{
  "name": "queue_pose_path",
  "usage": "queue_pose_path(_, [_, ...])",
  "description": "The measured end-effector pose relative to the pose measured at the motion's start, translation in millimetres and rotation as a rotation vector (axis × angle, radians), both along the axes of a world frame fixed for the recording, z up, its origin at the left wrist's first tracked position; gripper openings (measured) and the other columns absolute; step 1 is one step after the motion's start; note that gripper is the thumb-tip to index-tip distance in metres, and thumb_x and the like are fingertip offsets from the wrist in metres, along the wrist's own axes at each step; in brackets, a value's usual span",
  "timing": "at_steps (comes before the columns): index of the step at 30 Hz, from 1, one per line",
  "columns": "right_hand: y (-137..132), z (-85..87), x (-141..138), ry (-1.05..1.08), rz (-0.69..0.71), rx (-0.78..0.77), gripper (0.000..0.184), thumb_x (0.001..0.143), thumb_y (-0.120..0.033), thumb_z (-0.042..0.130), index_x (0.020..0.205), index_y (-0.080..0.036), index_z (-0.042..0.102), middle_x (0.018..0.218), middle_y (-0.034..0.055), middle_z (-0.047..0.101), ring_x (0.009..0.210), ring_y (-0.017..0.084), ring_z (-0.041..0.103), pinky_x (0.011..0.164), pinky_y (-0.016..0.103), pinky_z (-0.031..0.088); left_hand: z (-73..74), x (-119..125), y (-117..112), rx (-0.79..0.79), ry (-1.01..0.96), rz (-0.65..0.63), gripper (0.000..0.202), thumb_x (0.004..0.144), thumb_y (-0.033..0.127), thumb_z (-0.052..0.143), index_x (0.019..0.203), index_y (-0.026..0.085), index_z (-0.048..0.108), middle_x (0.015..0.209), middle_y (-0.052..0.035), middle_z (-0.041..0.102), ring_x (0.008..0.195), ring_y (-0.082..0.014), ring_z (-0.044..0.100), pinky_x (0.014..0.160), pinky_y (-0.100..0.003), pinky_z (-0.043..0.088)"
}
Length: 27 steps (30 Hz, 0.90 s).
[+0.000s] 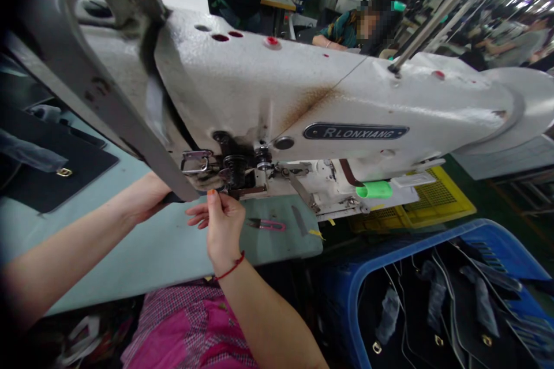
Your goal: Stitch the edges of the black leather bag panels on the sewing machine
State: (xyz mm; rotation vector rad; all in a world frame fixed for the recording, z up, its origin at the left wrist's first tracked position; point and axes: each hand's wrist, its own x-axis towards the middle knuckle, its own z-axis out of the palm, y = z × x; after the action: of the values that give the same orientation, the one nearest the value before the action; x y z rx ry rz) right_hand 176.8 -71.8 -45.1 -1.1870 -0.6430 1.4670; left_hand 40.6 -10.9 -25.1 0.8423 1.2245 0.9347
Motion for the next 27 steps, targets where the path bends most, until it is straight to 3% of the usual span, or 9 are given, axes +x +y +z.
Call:
queue_pose_path(4, [0.9, -1.9, -5.4, -0.035, -0.007, -0.014, 0.045, 0.088, -0.053, 0.052, 0.060, -0.018, 0.056, 0.060, 0.0057, 0.071, 0.042, 0.012, 0.060, 0.040, 0.020, 0.037, 0.7, -0.9, -0.5, 0.011, 0.015, -0.030, 0.049, 0.066, 0.033, 0.084, 0.106, 0.009, 0.071, 0.103, -0.0135, 0.075, 0.089, -0.0260, 0.067, 0.073, -0.034, 0.054])
queue_pose_path(8, [2.0, -1.4, -7.8, -0.045, -0.009, -0.023, 0.046, 0.089, -0.052, 0.050, 0.059, -0.018, 0.057, 0.058, 0.0047, 0.070, 0.041, 0.011, 0.058, 0.040, 0.020, 0.038, -3.3, -2.2, -2.9, 0.014, 0.018, -0.012, 0.048, 0.066, 0.033, 0.084, 0.105, 0.008, 0.071, 0.102, -0.0123, 0.075, 0.082, -0.0224, 0.066, 0.069, -0.030, 0.053])
queue_pose_path(13, [2.5, 1.5, -6.0, -0.018, -0.010, -0.028, 0.043, 0.088, -0.048, 0.052, 0.056, -0.019, 0.057, 0.053, 0.0026, 0.066, 0.038, 0.010, 0.054, 0.040, 0.021, 0.039, -1.4, 6.4, -17.4, 0.005, -0.029, 0.143, 0.038, 0.061, 0.033, 0.088, 0.088, 0.010, 0.073, 0.079, -0.0039, 0.075, 0.066, -0.0160, 0.062, 0.063, -0.027, 0.051])
queue_pose_path(19, [4.0, 3.8, 3.1, -0.073, 0.050, -0.026, 0.045, 0.088, -0.048, 0.051, 0.053, -0.019, 0.056, 0.050, 0.0017, 0.064, 0.035, 0.010, 0.051, 0.039, 0.022, 0.040, -0.5, 22.6, -37.7, 0.008, -0.066, 0.327, 0.037, 0.058, 0.035, 0.089, 0.081, 0.012, 0.072, 0.078, -0.0033, 0.075, 0.061, -0.0147, 0.061, 0.061, -0.026, 0.052])
queue_pose_path(27, [4.7, 9.5, 22.7, -0.146, 0.162, -0.007, 0.044, 0.088, -0.047, 0.051, 0.055, -0.019, 0.057, 0.049, 0.0020, 0.064, 0.036, 0.010, 0.051, 0.039, 0.021, 0.040, -5.4, 54.3, -66.7, 0.066, -0.137, 0.511, 0.039, 0.066, 0.037, 0.083, 0.096, 0.015, 0.071, 0.102, -0.0061, 0.075, 0.088, -0.0235, 0.069, 0.078, -0.032, 0.057])
